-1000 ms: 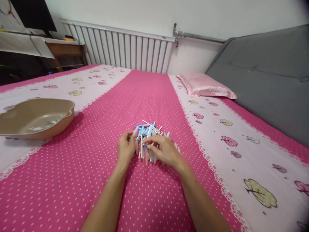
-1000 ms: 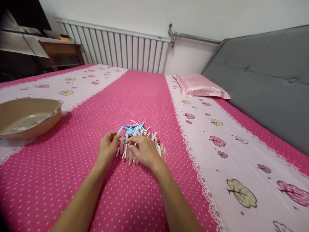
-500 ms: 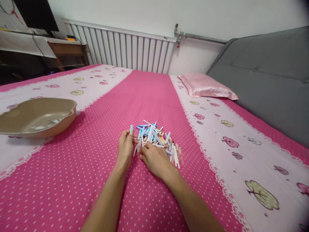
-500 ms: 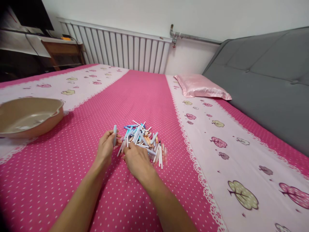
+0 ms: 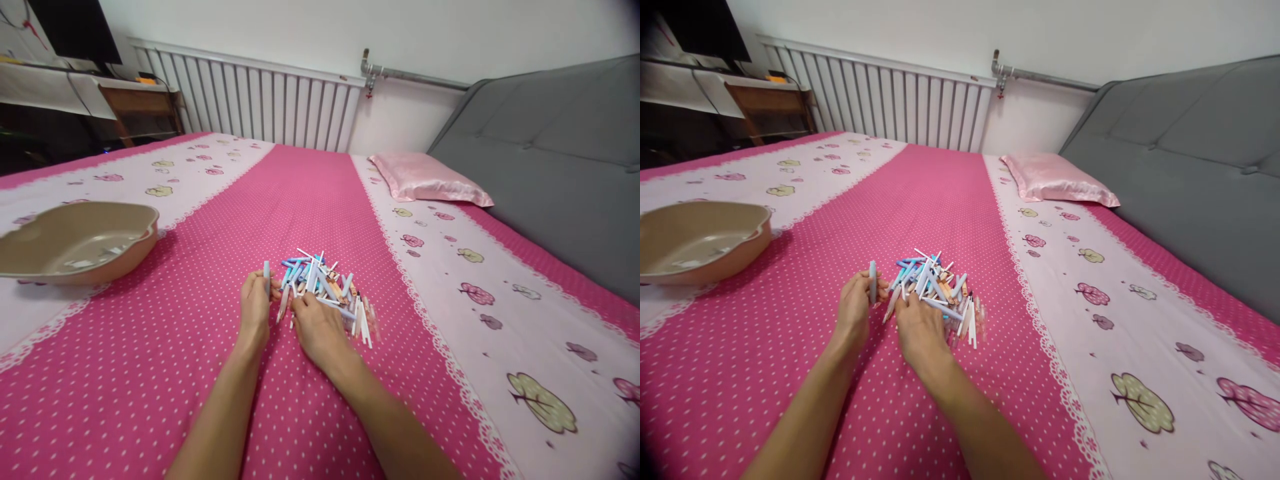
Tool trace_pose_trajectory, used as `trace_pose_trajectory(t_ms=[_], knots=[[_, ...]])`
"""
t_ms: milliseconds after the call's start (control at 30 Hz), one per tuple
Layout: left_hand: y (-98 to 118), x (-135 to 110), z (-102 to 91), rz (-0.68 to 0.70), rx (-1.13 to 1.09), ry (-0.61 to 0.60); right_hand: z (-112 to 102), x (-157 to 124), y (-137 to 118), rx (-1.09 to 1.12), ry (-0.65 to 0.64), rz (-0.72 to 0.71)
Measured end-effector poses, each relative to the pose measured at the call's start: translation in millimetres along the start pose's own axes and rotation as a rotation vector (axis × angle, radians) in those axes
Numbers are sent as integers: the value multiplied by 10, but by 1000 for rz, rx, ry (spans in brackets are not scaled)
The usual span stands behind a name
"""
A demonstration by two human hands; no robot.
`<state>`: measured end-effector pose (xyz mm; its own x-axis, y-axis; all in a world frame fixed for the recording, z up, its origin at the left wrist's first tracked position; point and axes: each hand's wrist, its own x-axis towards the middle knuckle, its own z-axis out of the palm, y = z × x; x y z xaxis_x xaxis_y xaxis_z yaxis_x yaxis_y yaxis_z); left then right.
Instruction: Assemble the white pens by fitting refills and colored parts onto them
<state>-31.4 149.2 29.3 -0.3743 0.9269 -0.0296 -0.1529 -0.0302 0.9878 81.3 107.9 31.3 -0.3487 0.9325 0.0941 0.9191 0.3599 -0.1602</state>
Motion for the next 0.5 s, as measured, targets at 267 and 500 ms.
trace_pose_trajectory(t_ms=[267,500], knots=[[15,-22,-9,-2,-13,4,-20,-3,22,224,85,83],[39,-78,18,7,-9,-25,-95,55,109,617,274,125]])
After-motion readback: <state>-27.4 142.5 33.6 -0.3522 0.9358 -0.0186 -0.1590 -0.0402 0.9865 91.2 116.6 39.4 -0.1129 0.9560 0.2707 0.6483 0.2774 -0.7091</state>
